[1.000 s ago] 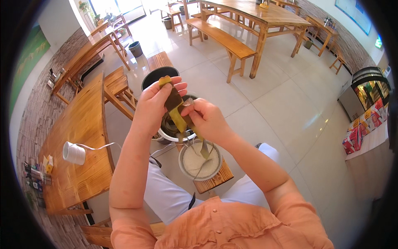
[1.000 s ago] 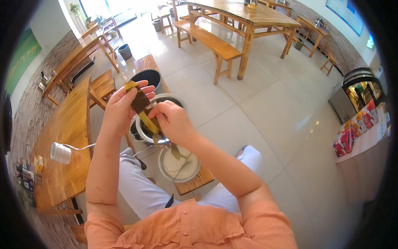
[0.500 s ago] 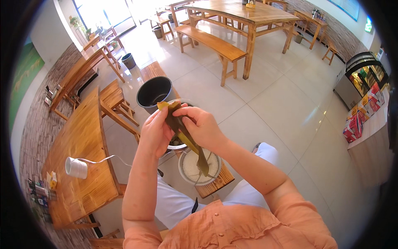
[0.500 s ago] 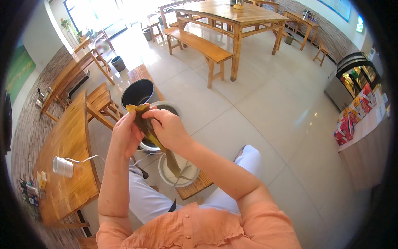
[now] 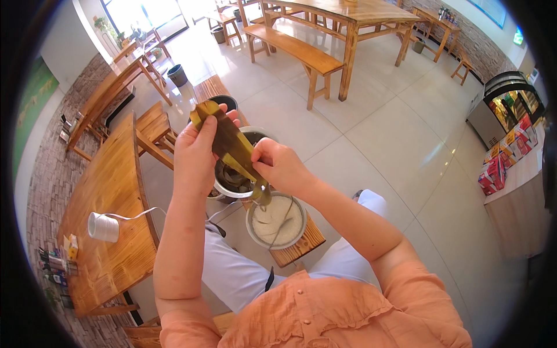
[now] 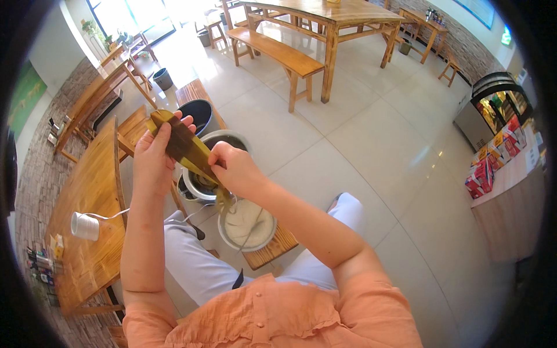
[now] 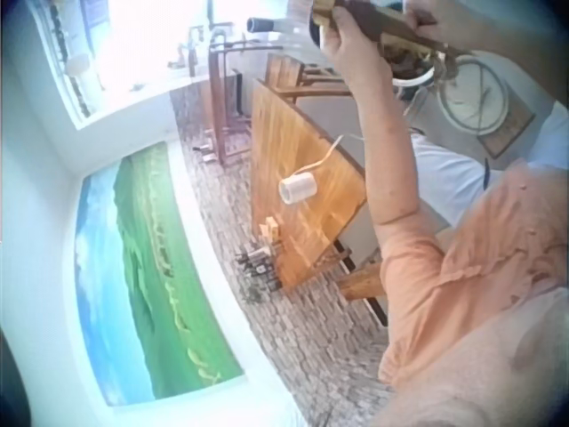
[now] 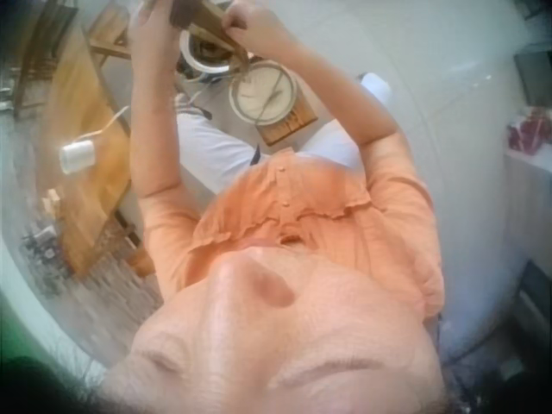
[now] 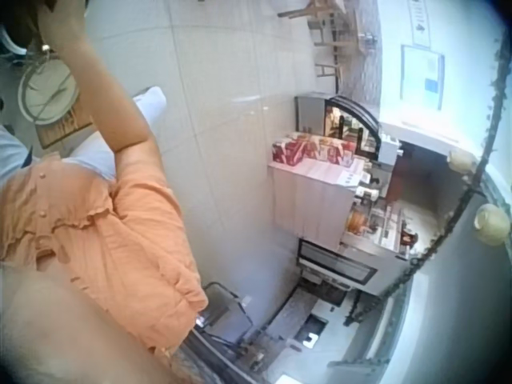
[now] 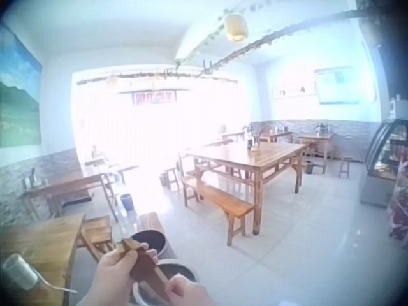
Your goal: The person folds a leaf into a cone shape, fills it with white rice using a spoon, wraps the leaf over the top, and secures it by winding white string around the bundle.
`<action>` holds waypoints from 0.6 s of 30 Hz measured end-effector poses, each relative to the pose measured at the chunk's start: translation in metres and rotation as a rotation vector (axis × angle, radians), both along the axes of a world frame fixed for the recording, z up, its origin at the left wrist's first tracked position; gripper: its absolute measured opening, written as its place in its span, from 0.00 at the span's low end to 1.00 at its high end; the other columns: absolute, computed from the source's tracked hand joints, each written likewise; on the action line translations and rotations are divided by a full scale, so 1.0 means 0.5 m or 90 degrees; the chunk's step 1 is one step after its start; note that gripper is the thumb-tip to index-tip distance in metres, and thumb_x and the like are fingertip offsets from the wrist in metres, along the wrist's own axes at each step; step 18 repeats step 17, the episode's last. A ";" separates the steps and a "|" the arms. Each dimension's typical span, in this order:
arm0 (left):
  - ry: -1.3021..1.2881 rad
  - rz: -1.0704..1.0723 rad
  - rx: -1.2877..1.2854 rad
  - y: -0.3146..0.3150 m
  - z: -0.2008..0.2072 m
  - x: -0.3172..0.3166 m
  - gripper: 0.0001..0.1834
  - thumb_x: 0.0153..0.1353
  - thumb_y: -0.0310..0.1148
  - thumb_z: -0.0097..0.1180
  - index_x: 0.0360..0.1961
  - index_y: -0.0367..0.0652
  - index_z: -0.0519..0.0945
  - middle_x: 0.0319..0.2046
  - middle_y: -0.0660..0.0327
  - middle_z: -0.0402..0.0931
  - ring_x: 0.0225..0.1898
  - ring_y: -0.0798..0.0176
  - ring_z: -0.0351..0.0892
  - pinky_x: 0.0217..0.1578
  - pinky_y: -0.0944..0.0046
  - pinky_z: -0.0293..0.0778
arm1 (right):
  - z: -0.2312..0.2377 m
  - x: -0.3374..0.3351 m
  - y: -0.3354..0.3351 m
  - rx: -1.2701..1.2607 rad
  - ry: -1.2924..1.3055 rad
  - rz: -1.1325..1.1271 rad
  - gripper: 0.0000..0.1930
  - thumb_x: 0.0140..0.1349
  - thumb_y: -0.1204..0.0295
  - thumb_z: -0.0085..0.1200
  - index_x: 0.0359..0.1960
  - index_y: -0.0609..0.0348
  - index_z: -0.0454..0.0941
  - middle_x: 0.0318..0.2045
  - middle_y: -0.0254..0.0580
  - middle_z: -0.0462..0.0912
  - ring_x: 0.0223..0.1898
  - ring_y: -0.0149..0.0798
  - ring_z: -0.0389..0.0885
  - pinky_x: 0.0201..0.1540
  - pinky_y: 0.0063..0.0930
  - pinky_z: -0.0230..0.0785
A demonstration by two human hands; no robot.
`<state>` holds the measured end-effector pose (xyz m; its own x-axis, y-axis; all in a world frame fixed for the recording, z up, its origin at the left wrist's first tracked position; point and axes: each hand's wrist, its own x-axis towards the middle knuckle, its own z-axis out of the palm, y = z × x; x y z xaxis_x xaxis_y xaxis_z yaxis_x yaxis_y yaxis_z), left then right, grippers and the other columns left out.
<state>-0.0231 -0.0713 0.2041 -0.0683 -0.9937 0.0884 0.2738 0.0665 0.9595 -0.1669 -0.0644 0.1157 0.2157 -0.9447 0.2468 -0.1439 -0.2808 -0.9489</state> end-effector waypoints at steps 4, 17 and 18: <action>0.001 -0.031 -0.010 -0.006 0.022 -0.011 0.15 0.64 0.31 0.41 0.48 0.32 0.70 0.44 0.47 0.73 0.45 0.55 0.75 0.47 0.61 0.72 | -0.008 -0.007 0.007 0.061 -0.211 0.000 0.08 0.54 0.81 0.50 0.36 0.64 0.70 0.26 0.36 0.76 0.26 0.25 0.73 0.31 0.21 0.68; 0.054 -0.038 0.048 -0.028 0.027 0.015 0.15 0.64 0.31 0.41 0.47 0.31 0.69 0.43 0.46 0.74 0.44 0.53 0.76 0.45 0.60 0.72 | -0.026 -0.067 -0.019 0.311 0.052 0.213 0.10 0.54 0.72 0.53 0.37 0.62 0.77 0.27 0.35 0.78 0.29 0.27 0.76 0.32 0.20 0.72; 0.054 -0.038 0.048 -0.028 0.027 0.015 0.15 0.64 0.31 0.41 0.47 0.31 0.69 0.43 0.46 0.74 0.44 0.53 0.76 0.45 0.60 0.72 | -0.026 -0.067 -0.019 0.311 0.052 0.213 0.10 0.54 0.72 0.53 0.37 0.62 0.77 0.27 0.35 0.78 0.29 0.27 0.76 0.32 0.20 0.72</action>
